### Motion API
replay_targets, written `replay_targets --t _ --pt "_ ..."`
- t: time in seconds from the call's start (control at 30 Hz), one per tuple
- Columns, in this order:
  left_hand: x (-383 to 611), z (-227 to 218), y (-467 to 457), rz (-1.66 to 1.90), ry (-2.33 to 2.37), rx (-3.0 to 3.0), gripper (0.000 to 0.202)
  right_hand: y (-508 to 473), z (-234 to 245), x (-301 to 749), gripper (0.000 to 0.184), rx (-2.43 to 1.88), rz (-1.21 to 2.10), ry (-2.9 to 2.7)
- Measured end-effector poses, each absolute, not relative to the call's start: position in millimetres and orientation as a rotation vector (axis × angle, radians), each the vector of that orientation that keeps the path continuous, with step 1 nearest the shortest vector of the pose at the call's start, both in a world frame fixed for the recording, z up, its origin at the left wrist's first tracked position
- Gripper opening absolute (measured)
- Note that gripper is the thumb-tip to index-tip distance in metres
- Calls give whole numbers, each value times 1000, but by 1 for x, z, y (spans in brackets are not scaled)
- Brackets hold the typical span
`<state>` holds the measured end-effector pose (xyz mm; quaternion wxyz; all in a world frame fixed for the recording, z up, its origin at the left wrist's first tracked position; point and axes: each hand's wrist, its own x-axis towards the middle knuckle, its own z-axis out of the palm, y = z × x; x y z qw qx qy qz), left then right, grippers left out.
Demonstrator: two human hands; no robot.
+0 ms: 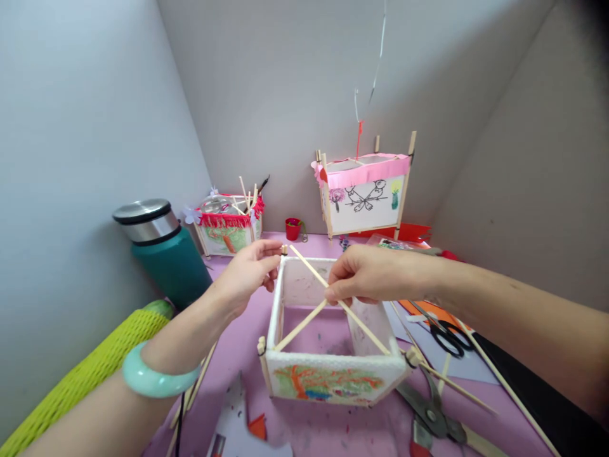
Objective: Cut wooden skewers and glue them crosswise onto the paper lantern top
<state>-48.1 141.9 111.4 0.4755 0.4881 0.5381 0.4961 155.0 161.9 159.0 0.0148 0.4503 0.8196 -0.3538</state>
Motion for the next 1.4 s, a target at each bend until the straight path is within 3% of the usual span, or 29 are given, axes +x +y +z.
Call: replay_targets --t 0.7,0.97,1.23,1.4 --pt "-51 107 145 1157 1320 1261 22 145 168 144 30 1458 -991 2451" --pt "-51 107 145 1177 1326 1254 21 152 157 138 34 1580 -255 2793" --pt "-52 106 146 1187 1315 1238 19 159 149 118 17 1636 -343 2835" --pt "-52 105 147 1187 1305 1245 18 162 147 116 12 1607 -594 2795"
